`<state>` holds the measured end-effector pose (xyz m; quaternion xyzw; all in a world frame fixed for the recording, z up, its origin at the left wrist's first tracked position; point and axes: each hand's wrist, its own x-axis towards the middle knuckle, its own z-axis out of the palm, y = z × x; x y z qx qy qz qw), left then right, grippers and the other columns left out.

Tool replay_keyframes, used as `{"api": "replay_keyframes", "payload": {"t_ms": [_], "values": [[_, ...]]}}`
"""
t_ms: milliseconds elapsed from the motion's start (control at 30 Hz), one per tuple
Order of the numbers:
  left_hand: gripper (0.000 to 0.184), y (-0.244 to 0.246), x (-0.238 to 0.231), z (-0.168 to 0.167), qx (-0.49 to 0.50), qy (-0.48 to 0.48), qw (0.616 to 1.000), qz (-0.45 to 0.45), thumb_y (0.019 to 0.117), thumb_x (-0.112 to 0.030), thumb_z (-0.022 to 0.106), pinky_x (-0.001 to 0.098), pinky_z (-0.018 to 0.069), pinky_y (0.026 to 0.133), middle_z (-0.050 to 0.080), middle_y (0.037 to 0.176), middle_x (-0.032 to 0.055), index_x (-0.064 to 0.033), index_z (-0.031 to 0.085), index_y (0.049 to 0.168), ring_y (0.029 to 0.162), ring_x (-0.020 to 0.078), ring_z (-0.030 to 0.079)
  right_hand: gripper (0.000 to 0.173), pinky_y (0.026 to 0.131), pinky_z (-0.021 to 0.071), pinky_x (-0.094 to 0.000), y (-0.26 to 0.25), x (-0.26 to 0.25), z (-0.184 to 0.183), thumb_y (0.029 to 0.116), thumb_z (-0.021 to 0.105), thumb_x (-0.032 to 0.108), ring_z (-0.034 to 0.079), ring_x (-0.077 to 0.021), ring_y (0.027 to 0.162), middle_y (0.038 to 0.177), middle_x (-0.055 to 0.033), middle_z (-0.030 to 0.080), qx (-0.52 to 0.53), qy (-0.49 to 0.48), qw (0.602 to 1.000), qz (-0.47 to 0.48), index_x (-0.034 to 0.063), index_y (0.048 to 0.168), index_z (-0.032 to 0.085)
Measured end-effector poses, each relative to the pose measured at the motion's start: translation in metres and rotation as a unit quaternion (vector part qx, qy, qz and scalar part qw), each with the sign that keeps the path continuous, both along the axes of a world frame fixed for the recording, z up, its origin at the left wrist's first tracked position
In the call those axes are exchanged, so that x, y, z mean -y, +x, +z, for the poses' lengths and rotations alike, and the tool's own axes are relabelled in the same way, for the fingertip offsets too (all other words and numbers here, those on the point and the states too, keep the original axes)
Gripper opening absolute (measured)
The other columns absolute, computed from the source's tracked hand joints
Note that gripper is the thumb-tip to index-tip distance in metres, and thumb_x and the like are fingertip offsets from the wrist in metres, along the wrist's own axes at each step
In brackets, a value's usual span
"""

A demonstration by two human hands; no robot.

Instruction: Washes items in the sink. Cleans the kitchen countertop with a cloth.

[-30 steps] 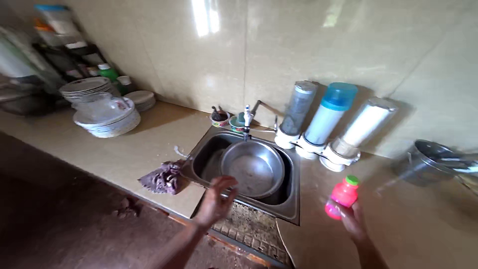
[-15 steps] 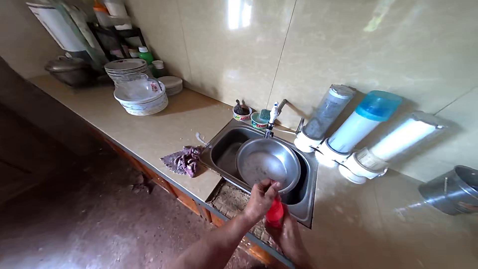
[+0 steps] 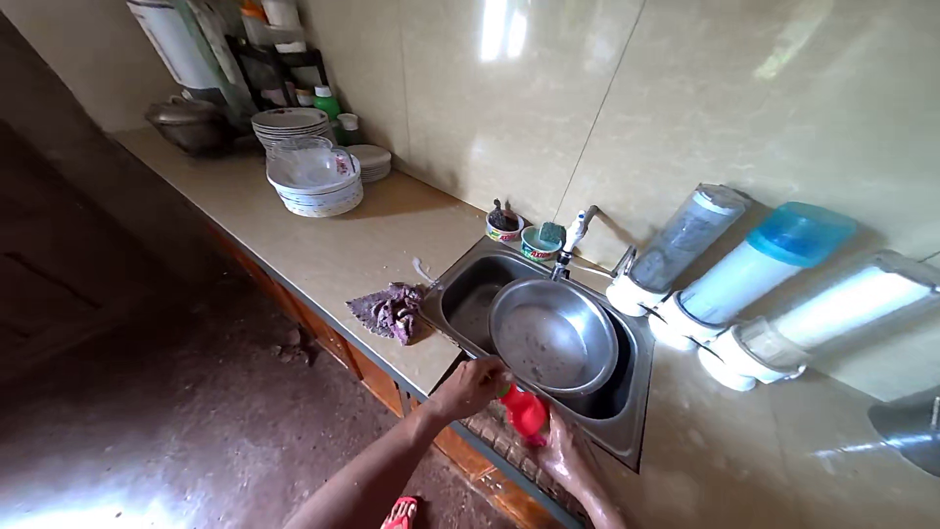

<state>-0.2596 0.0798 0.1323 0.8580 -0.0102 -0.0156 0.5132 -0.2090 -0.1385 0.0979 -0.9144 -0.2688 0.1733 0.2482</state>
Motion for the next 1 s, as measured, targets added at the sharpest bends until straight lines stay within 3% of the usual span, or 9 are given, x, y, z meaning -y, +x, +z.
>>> {"api": "replay_keyframes", "payload": {"t_ms": [133, 367, 500, 600, 700, 767, 833, 933, 1000], "values": [[0.033, -0.003, -0.026, -0.003, 0.084, -0.001, 0.994, -0.072, 0.0981, -0.01, 0.064, 0.0311, 0.0538, 0.091, 0.067, 0.117, 0.0228, 0.0073, 0.064, 0.126, 0.098, 0.0209, 0.067, 0.08, 0.107, 0.0471, -0.0533, 0.01, -0.01, 0.007, 0.0783, 0.086, 0.023, 0.064, -0.0363, 0.12, 0.128, -0.0237, 0.066, -0.027, 0.045, 0.998, 0.017, -0.0031, 0.144, 0.049], [0.054, 0.004, -0.039, 0.013, -0.029, 0.136, 0.99, 0.021, 0.1108, -0.037, 0.039, 0.0539, 0.0499, 0.083, 0.065, 0.091, 0.0256, 0.01, 0.065, 0.105, 0.087, 0.0376, 0.065, 0.079, 0.106, 0.0443, -0.0581, 0.008, -0.044, 0.037, 0.0833, 0.082, 0.03, 0.062, -0.0384, 0.123, 0.134, -0.0222, 0.064, 0.049, -0.068, 0.996, 0.011, 0.0001, 0.148, 0.048], [0.047, 0.0, -0.059, 0.009, 0.036, -0.011, 0.999, -0.029, 0.0965, -0.015, 0.066, 0.0308, 0.0567, 0.086, 0.062, 0.128, 0.0208, 0.0051, 0.054, 0.137, 0.096, 0.0181, 0.068, 0.077, 0.101, 0.0482, -0.0579, 0.012, -0.052, 0.041, 0.0844, 0.081, 0.031, 0.064, -0.039, 0.12, 0.132, -0.0219, 0.064, 0.043, -0.087, 0.995, 0.002, 0.0038, 0.148, 0.047], [0.033, 0.001, -0.067, -0.001, 0.018, -0.07, 0.997, -0.033, 0.0987, -0.007, 0.062, 0.0248, 0.0541, 0.083, 0.067, 0.114, 0.0138, 0.0031, 0.062, 0.13, 0.088, 0.0087, 0.064, 0.077, 0.102, 0.0463, -0.0594, 0.014, -0.057, 0.041, 0.0853, 0.08, 0.035, 0.063, -0.0367, 0.121, 0.134, -0.0191, 0.064, 0.04, -0.113, 0.993, 0.02, 0.006, 0.149, 0.047], [0.034, 0.0, -0.061, -0.005, -0.042, 0.027, 0.999, 0.001, 0.1096, -0.022, 0.041, 0.039, 0.0503, 0.083, 0.063, 0.099, 0.0179, 0.0052, 0.058, 0.122, 0.087, 0.0226, 0.061, 0.077, 0.103, 0.0449, -0.0601, 0.012, -0.066, 0.041, 0.0865, 0.079, 0.037, 0.061, -0.0374, 0.124, 0.136, -0.0197, 0.063, 0.036, -0.142, 0.989, 0.036, 0.0061, 0.15, 0.046], [0.049, -0.001, -0.048, -0.003, -0.106, 0.13, 0.984, 0.061, 0.1113, -0.026, 0.025, 0.0566, 0.0484, 0.094, 0.065, 0.113, 0.0294, 0.0075, 0.058, 0.125, 0.108, 0.0412, 0.064, 0.075, 0.104, 0.0444, -0.0594, 0.008, -0.074, 0.042, 0.0874, 0.077, 0.037, 0.061, -0.0373, 0.125, 0.137, -0.0189, 0.062, 0.04, -0.171, 0.984, 0.04, 0.0086, 0.15, 0.046], [0.06, 0.001, -0.042, -0.002, -0.179, 0.191, 0.959, 0.111, 0.1115, -0.034, 0.016, 0.0619, 0.0476, 0.096, 0.065, 0.123, 0.0279, 0.0023, 0.062, 0.125, 0.12, 0.0436, 0.062, 0.075, 0.104, 0.045, -0.0583, 0.004, -0.08, 0.042, 0.0878, 0.076, 0.038, 0.062, -0.0362, 0.124, 0.136, -0.0178, 0.063, 0.043, -0.191, 0.98, 0.04, 0.0103, 0.15, 0.046], [0.073, 0.008, -0.053, -0.01, -0.238, 0.141, 0.954, 0.118, 0.1108, -0.05, 0.017, 0.0639, 0.0446, 0.099, 0.064, 0.123, 0.0285, 0.004, 0.065, 0.119, 0.121, 0.0434, 0.061, 0.077, 0.104, 0.0461, -0.0572, 0.004, -0.086, 0.041, 0.088, 0.076, 0.039, 0.062, -0.0363, 0.123, 0.135, -0.0189, 0.064, 0.012, -0.203, 0.978, 0.038, 0.0107, 0.152, 0.043], [0.065, 0.006, -0.061, -0.015, -0.189, 0.088, 0.973, 0.104, 0.1103, -0.05, 0.032, 0.0593, 0.0467, 0.095, 0.066, 0.113, 0.0278, 0.0059, 0.065, 0.114, 0.109, 0.0406, 0.064, 0.08, 0.104, 0.0469, -0.057, 0.007, -0.084, 0.032, 0.0867, 0.078, 0.037, 0.063, -0.038, 0.123, 0.132, -0.0212, 0.065, -0.01, -0.18, 0.983, 0.035, 0.0083, 0.152, 0.043]]}}
